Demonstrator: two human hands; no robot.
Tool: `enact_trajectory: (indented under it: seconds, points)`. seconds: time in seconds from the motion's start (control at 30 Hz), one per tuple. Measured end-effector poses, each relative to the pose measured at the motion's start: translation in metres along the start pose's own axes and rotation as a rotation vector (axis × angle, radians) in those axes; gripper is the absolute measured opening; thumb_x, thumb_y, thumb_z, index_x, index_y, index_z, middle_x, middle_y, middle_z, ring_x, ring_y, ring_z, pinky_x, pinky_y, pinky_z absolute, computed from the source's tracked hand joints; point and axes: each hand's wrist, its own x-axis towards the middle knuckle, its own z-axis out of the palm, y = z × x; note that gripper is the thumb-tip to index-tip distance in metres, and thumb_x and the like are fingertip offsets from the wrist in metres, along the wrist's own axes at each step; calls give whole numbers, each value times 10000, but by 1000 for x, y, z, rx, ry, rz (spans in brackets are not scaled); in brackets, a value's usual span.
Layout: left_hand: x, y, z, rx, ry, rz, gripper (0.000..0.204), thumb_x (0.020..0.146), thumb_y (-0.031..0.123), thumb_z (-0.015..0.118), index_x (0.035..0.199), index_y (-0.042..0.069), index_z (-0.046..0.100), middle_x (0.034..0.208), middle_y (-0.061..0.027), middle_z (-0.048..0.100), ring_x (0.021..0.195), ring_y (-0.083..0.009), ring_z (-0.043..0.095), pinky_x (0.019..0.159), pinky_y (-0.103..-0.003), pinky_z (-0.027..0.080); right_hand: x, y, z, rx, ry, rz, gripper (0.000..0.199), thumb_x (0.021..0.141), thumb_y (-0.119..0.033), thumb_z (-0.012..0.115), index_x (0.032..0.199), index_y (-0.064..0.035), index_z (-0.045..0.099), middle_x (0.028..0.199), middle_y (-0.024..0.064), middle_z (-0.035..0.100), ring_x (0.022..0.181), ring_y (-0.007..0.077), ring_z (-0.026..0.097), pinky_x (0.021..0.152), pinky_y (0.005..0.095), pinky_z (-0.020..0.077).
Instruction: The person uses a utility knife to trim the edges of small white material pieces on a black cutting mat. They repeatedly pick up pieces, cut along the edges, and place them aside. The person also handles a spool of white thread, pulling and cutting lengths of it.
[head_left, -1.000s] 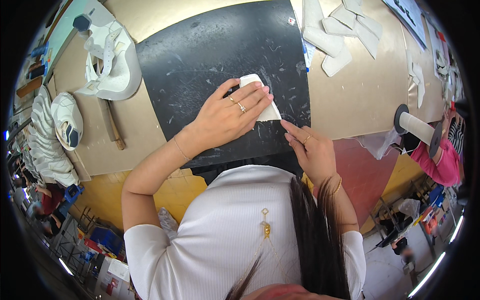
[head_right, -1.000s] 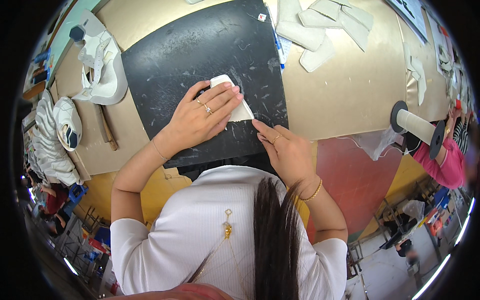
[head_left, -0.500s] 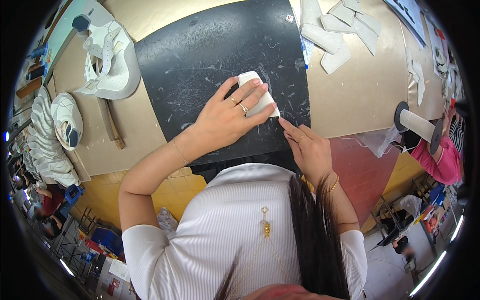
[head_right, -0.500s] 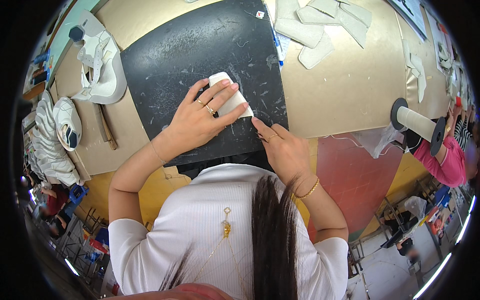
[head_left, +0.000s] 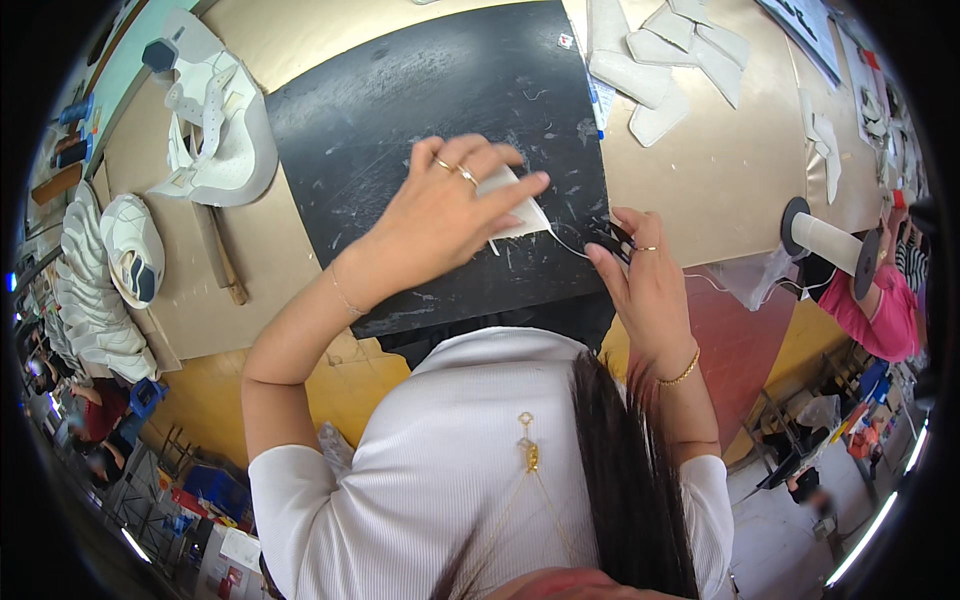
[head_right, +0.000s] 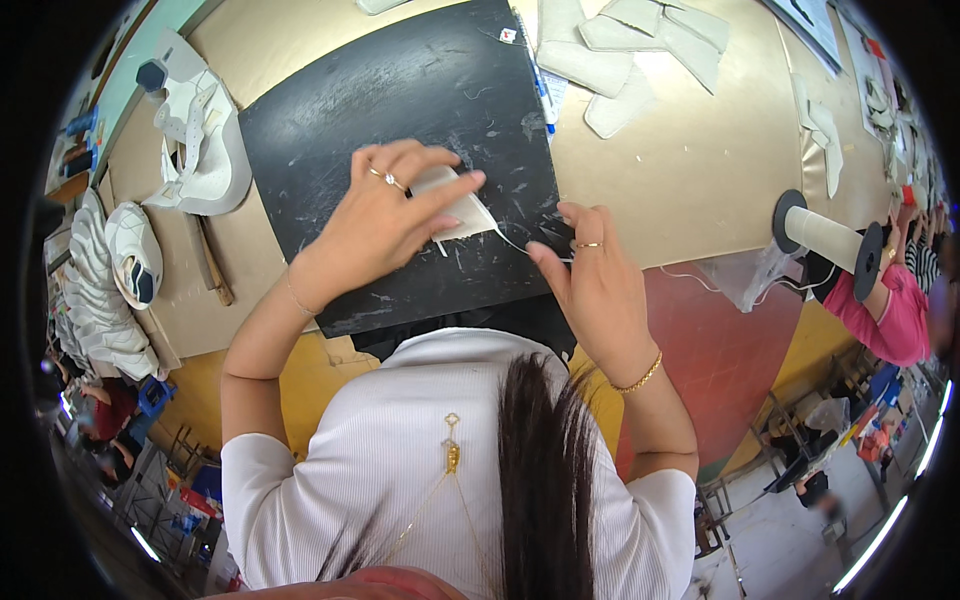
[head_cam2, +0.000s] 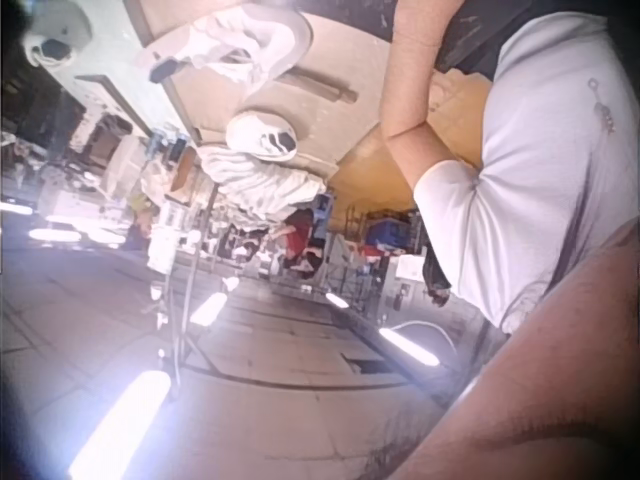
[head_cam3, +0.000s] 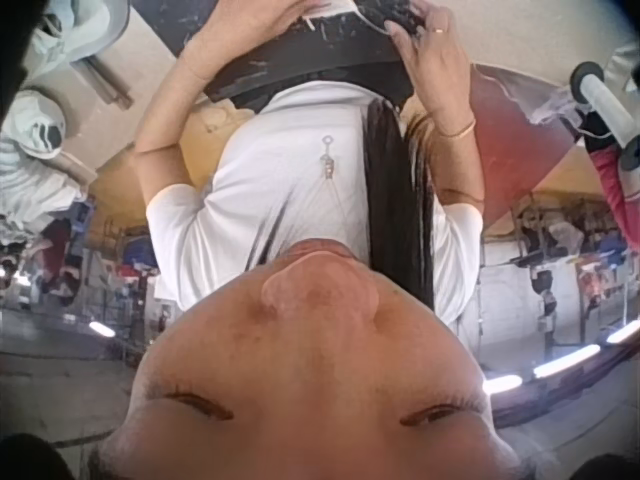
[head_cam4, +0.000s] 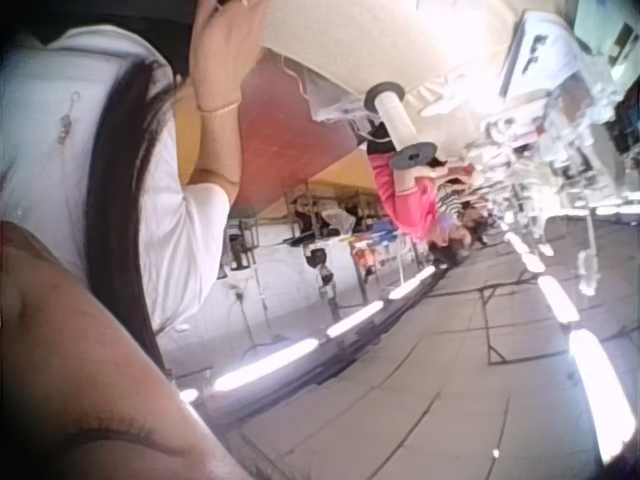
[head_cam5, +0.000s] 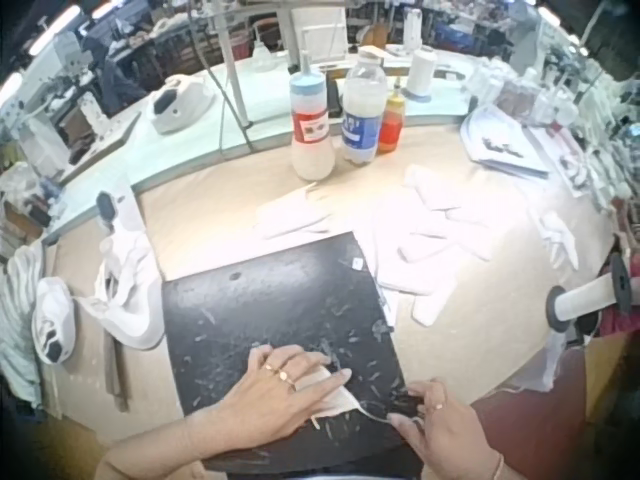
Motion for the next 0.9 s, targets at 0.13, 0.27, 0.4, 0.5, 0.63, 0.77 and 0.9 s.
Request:
enact_trajectory:
  seconds: [0.13,0.27,0.4,0.5,0.63,0.77,0.9]
  points:
    - [4,-15,-7,0,0,-65,469,830,271,798,1260,137,667,1298,-109,568,1241,-293,497,1008,-445,386,6,4,-6,-71,-69,-78,340,911,-88,710,1221,-14,591,1053,139,589,865,336,656,731,431,536]
    - [1,-16,-11,-84,-71,-143,473,780,323,838,1161,107,658,1259,-99,552,1217,-313,487,1014,-405,402,1,-11,-14,-63,-158,-56,294,901,-79,723,1179,-47,631,1032,115,596,785,284,641,697,391,531]
    - [-5,-12,-7,-137,-41,-198,465,763,326,853,1103,78,656,1171,-95,533,1125,-300,494,983,-403,418,1,-21,-1,-190,-155,-44,264,884,-119,750,1134,-79,678,1025,63,623,726,250,661,648,369,529]
    - [-8,-11,-7,-151,-26,-217,465,762,326,857,1088,70,648,1117,-94,517,1073,-300,489,974,-412,420,5,-29,1,-258,-210,-34,200,924,-179,697,1092,-75,666,1012,53,596,755,285,678,651,405,545]
    - [-11,-11,-7,-178,7,-202,467,764,321,859,1082,64,634,1109,-95,512,1064,-301,487,968,-415,418,9,-30,6,-285,-180,-59,191,930,-177,689,1088,-72,667,996,54,589,759,286,678,642,412,537]
    - [-16,-10,-3,-184,36,-162,423,767,267,857,1060,76,619,1146,-104,535,1097,-299,503,945,-416,412,11,-32,9,-275,-151,-70,173,932,-175,686,1069,-70,673,997,55,590,752,290,676,632,417,532]
    - [-19,-7,-4,-187,41,-162,412,781,263,847,1061,72,613,1117,-97,554,1070,-295,517,936,-411,411,13,-36,9,-274,-161,-55,158,937,-175,680,1054,-69,677,993,56,589,749,294,676,629,420,531]
